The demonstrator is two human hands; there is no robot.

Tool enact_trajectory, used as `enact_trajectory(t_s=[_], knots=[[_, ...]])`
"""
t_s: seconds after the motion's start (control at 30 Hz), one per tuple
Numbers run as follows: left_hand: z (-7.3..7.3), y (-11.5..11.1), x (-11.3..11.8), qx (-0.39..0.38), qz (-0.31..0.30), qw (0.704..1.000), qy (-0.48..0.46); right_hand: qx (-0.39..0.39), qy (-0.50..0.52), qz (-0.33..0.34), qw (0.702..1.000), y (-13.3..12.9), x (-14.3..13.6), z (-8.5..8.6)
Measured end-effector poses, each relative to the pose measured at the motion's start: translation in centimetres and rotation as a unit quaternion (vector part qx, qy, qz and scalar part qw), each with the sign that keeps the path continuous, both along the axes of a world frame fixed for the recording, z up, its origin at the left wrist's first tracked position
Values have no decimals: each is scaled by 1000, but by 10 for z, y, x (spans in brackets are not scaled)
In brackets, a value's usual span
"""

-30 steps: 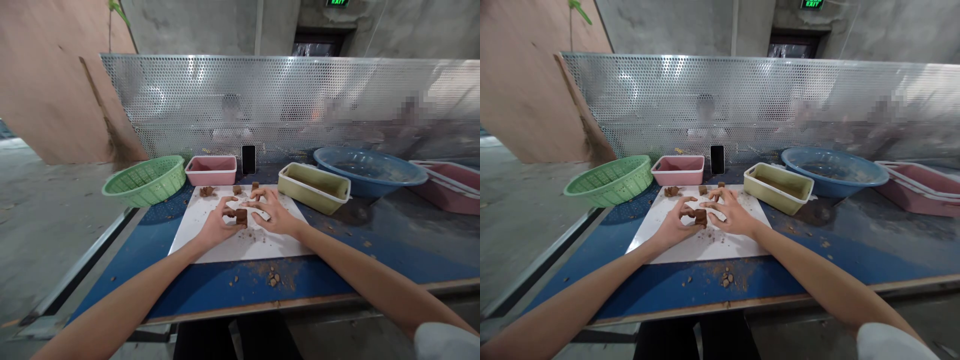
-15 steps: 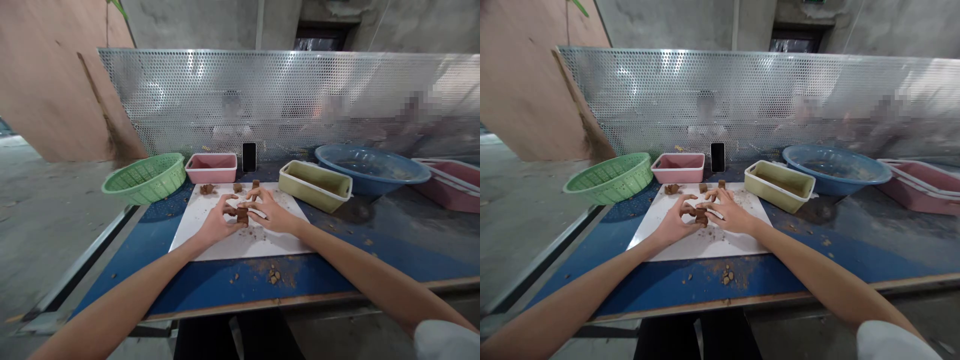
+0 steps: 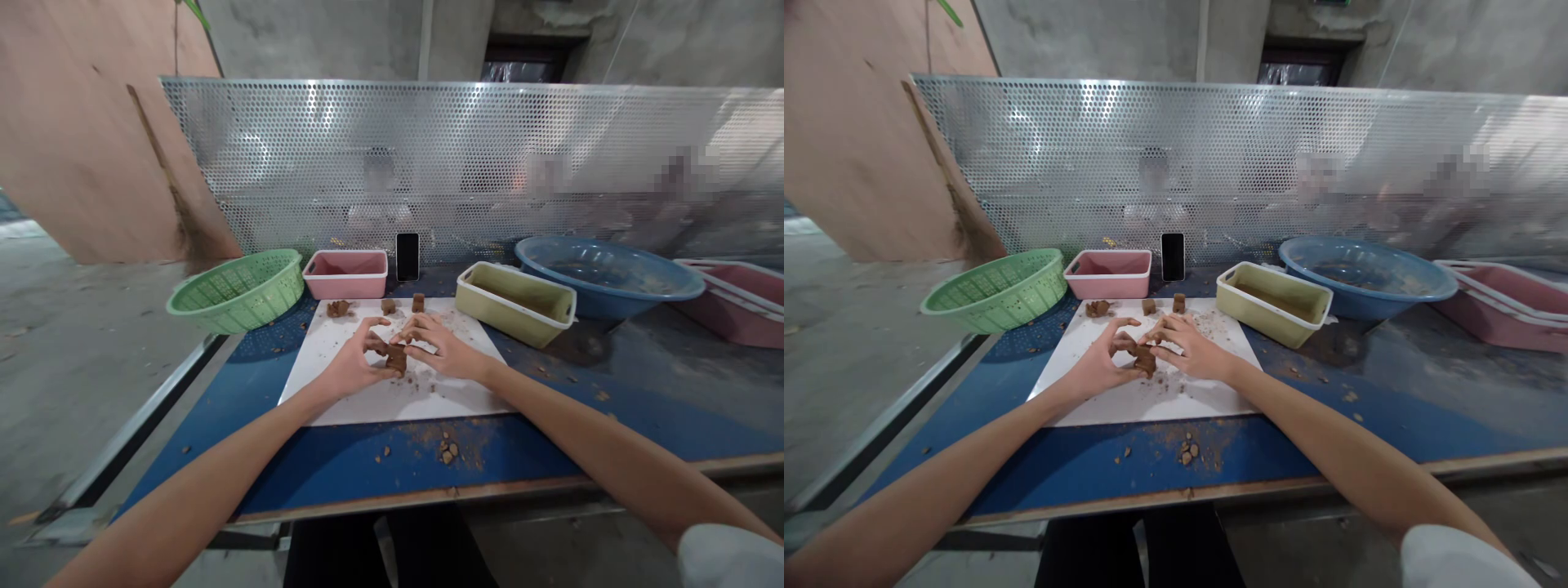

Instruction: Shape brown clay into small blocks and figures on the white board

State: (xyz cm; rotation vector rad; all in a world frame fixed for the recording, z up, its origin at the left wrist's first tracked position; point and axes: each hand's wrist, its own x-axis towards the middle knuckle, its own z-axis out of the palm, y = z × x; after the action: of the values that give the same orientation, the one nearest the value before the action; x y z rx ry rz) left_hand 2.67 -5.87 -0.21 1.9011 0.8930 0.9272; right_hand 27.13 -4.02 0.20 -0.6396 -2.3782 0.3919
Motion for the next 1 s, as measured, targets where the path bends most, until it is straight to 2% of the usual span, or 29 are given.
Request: enact_trajectory(t_s=[0.37, 0.57, 0.8, 1.0], knots=[[-4, 1, 0, -1, -1, 1000, 19, -20, -23, -5, 1000, -1, 0, 4], [-3, 1, 1, -23, -2, 1000, 8, -59, -9, 5, 998, 1, 3, -3], [6, -4, 0, -122, -70, 989, -44, -105, -8, 41, 994, 2, 4, 1], [10, -8, -1, -136, -99, 985, -47, -120, -26, 57, 991, 2, 3, 4]])
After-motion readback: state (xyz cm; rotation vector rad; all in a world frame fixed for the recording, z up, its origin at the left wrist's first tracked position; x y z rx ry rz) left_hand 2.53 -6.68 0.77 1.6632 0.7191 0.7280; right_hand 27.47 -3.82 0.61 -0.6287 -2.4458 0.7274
